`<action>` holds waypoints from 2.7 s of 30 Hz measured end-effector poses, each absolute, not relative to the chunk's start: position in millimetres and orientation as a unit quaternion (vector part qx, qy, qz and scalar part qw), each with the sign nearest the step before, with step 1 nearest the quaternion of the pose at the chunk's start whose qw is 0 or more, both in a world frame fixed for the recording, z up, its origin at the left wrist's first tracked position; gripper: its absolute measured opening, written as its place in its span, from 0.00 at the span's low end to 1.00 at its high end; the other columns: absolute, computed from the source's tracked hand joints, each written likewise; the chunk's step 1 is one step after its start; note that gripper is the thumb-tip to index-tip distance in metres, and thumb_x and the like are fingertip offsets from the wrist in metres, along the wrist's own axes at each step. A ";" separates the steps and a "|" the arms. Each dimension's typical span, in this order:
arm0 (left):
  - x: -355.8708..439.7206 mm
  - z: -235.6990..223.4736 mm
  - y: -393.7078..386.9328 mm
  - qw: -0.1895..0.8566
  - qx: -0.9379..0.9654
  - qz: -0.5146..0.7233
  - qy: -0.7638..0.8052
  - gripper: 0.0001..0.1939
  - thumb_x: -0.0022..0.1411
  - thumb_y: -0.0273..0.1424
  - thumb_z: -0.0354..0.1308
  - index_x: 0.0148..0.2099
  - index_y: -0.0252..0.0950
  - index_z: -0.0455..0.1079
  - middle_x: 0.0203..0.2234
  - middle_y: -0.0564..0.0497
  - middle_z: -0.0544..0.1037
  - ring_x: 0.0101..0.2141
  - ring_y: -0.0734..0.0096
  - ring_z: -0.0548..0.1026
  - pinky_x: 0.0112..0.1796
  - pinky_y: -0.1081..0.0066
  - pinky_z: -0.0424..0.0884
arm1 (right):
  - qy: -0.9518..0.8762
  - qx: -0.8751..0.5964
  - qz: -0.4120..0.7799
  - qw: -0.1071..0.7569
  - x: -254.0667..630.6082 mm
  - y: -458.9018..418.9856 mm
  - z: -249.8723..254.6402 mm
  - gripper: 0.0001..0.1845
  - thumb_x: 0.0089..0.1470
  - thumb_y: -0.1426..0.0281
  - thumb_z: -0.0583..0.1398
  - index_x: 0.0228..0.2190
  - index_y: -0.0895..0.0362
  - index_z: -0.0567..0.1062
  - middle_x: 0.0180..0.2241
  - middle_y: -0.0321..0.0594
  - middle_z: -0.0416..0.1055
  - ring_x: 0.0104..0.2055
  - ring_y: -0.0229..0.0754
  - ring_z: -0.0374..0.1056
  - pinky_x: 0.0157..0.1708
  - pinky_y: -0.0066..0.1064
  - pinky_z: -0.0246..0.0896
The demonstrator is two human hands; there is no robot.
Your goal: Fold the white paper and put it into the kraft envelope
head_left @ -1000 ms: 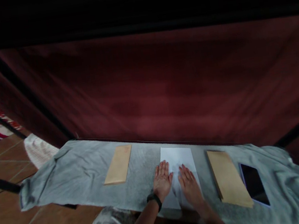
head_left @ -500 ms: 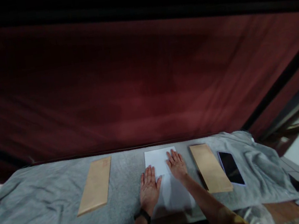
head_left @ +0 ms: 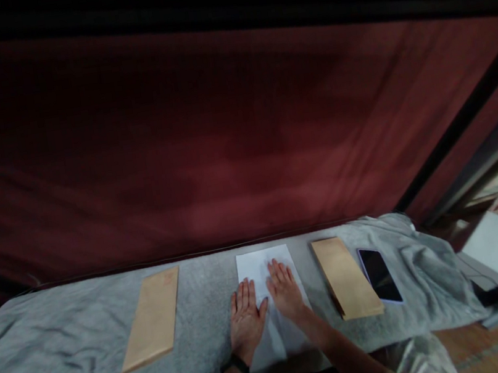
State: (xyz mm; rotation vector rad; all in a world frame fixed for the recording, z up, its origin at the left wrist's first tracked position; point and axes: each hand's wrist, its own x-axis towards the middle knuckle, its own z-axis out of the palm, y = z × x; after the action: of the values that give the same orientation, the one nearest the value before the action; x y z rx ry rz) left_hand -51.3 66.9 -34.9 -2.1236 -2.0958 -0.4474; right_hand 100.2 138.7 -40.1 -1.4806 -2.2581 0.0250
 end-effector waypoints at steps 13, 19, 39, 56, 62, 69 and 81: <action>-52.5 -34.2 68.0 0.081 -0.701 -0.156 -0.691 0.30 0.71 0.41 0.41 0.69 0.32 0.56 0.67 0.39 0.60 0.66 0.54 0.57 0.64 0.50 0.52 | -0.805 -0.535 -0.029 0.254 157.8 59.6 -47.7 0.29 0.67 0.59 0.51 0.64 0.59 0.62 0.65 0.49 0.59 0.66 0.51 0.58 0.64 0.46 0.50; -18.5 -32.8 100.4 0.045 -0.709 -0.142 -0.689 0.29 0.72 0.40 0.40 0.69 0.34 0.56 0.67 0.42 0.60 0.67 0.56 0.55 0.65 0.48 0.49 | -0.800 -0.526 -0.045 0.286 153.1 52.0 -40.2 0.30 0.67 0.62 0.51 0.65 0.60 0.59 0.64 0.52 0.60 0.66 0.55 0.58 0.64 0.51 0.52; -53.0 -32.4 116.5 0.071 -0.667 -0.126 -0.731 0.32 0.72 0.39 0.37 0.69 0.25 0.54 0.66 0.34 0.60 0.67 0.51 0.55 0.64 0.49 0.53 | -0.793 -0.542 -0.030 0.275 152.8 51.6 -41.0 0.31 0.66 0.59 0.52 0.65 0.59 0.60 0.65 0.50 0.59 0.67 0.53 0.56 0.66 0.48 0.48; -45.1 -27.6 -14.2 0.046 -0.708 -0.098 -0.698 0.31 0.71 0.43 0.42 0.69 0.31 0.57 0.67 0.39 0.60 0.66 0.54 0.59 0.63 0.51 0.58 | -0.797 -0.542 -0.031 0.264 165.3 48.1 -42.1 0.29 0.67 0.64 0.51 0.65 0.60 0.59 0.64 0.52 0.61 0.66 0.51 0.56 0.64 0.49 0.49; -59.5 -21.5 -44.1 0.030 -0.738 -0.085 -0.669 0.30 0.70 0.41 0.46 0.68 0.33 0.58 0.66 0.41 0.62 0.65 0.56 0.60 0.63 0.53 0.59 | -0.816 -0.521 -0.047 0.246 194.6 30.4 -50.6 0.29 0.67 0.64 0.50 0.65 0.61 0.59 0.64 0.50 0.62 0.65 0.49 0.58 0.66 0.45 0.47; -55.7 9.4 -45.9 -0.052 -0.770 0.030 -0.635 0.35 0.57 0.26 0.51 0.68 0.31 0.59 0.67 0.39 0.57 0.66 0.51 0.56 0.63 0.53 0.59 | -0.833 -0.493 -0.053 0.244 210.6 13.9 -53.3 0.30 0.67 0.63 0.51 0.65 0.62 0.58 0.63 0.50 0.63 0.65 0.49 0.59 0.66 0.43 0.47; -61.2 36.7 -43.7 -0.105 -0.789 0.022 -0.605 0.32 0.57 0.20 0.47 0.63 0.39 0.67 0.63 0.47 0.68 0.62 0.63 0.65 0.62 0.61 0.60 | -0.861 -0.459 -0.005 0.221 224.7 -3.1 -40.5 0.34 0.59 0.67 0.57 0.64 0.62 0.60 0.64 0.51 0.61 0.65 0.51 0.58 0.65 0.45 0.51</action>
State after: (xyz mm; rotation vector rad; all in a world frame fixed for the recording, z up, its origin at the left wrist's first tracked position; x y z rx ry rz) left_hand -61.2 -43.7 36.7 -2.6583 -2.0396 0.0753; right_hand 224.7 -3.1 -40.5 -1.2677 -2.3800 -0.0137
